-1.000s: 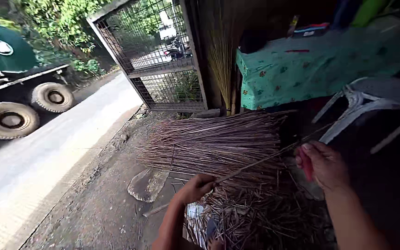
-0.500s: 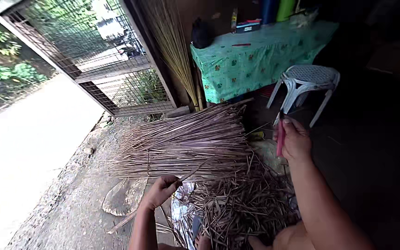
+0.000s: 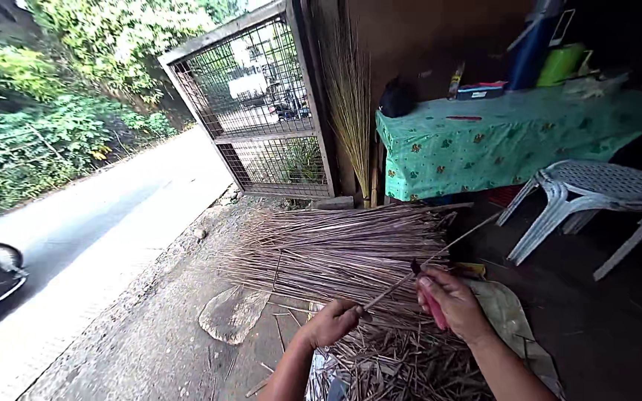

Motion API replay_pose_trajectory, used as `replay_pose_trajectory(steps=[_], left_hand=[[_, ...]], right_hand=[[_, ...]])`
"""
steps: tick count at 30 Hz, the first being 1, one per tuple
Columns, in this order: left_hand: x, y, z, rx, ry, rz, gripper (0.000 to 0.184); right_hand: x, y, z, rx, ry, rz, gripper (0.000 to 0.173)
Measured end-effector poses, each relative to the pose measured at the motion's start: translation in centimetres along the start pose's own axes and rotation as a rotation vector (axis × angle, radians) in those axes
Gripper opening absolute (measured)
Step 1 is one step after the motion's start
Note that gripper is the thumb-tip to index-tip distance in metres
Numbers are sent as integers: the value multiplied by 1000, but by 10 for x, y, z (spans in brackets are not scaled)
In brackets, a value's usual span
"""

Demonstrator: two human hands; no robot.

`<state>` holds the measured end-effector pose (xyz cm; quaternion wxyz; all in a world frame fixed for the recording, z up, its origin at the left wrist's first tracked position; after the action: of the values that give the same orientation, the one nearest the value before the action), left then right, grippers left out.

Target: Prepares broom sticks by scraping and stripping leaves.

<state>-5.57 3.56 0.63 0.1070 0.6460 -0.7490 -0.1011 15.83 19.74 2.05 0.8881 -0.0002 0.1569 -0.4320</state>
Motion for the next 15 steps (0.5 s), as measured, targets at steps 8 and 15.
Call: replay_pose_trajectory(steps=[8, 15], left_hand=[[9, 14, 8, 43, 33, 87, 37], [15, 24, 21, 42, 95, 137, 37]], right_hand=[[-12, 55, 22, -39, 80, -194, 23], [-13, 95, 45, -107, 138, -391, 27]])
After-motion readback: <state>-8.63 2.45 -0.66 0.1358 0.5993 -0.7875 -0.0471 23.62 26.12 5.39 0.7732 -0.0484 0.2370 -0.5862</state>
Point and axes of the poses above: each hand's wrist, its own x-axis away from the middle knuckle, its own y-axis out of the back of the hand, z = x × y, the point moved 4 cm from there along -x, towards the middle knuckle, and after that the axes turned 1 degree about -y, right-handed, at the moved point
